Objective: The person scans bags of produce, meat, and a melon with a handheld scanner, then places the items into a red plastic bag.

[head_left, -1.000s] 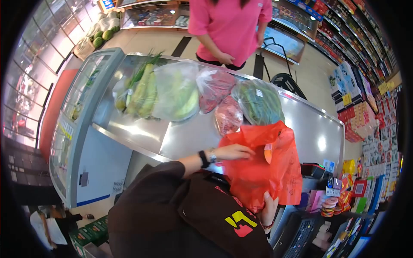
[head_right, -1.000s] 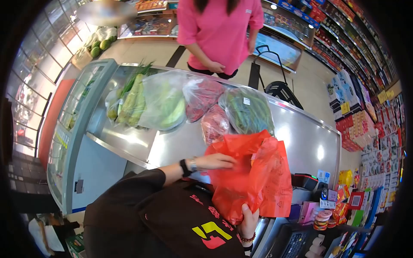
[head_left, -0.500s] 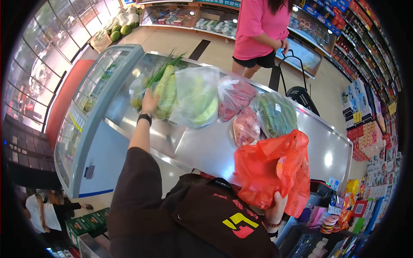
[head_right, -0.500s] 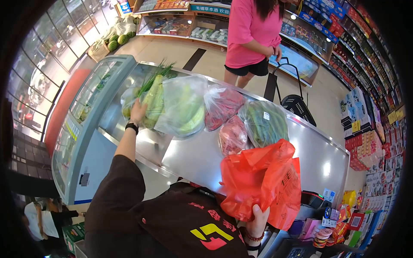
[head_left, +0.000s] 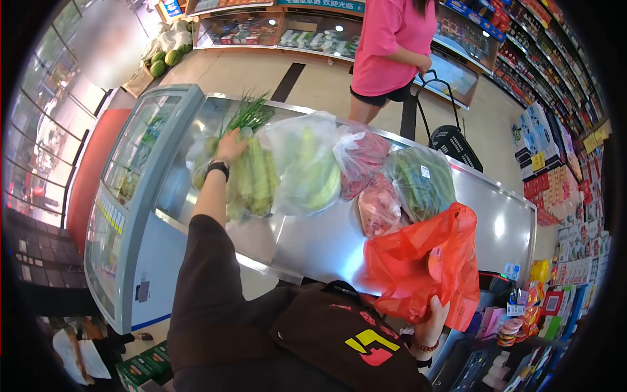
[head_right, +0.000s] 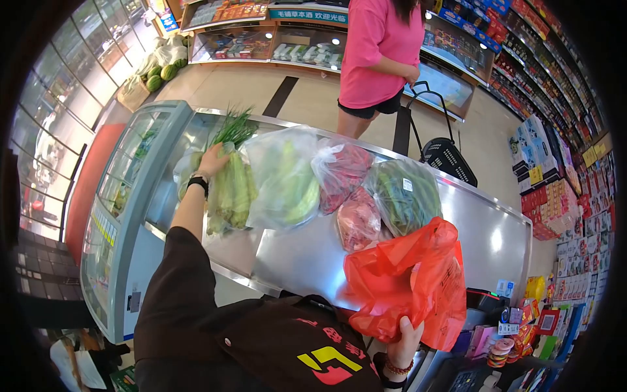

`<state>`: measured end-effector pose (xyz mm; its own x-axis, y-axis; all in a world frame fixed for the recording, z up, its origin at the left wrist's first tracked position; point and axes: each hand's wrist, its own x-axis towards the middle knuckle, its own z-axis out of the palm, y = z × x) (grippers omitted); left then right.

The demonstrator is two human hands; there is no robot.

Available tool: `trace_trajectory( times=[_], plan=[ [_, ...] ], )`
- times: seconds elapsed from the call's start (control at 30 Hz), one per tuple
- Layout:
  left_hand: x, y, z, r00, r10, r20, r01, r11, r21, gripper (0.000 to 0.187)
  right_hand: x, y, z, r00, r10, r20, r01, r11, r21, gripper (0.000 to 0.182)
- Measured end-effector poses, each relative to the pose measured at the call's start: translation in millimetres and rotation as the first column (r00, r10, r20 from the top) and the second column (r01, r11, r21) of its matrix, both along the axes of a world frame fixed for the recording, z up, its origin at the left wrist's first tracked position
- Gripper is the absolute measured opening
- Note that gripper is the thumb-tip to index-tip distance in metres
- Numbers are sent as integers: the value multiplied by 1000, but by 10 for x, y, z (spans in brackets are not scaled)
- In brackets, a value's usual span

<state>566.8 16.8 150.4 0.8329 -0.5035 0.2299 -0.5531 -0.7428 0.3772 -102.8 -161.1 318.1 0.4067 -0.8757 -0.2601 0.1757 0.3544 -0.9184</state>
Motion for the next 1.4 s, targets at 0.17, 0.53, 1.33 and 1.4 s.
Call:
trace_trajectory(
  times=[0.17, 0.53, 1.33, 1.4],
  plan=[
    [51, -449, 371, 941, -124, -315, 291, 772, 565, 60, -169, 38, 139, 993, -89, -83, 82, 993, -84, 54],
    [58, 513, 743, 885, -83, -458, 366, 732, 575, 78, -616, -183, 585, 988, -86, -129, 44, 954, -295, 81],
    [-3898, -470, 3151, -39, -597, -802, -525, 695, -492, 24, -1114, 38, 448, 856, 510, -81, -515, 855, -58, 47],
    [-4236, -765, 2860, -332, -668, -666, -547, 711, -441, 15, -1137, 112, 458, 710, 704, -9, -703, 709, 53, 35]
  ],
)
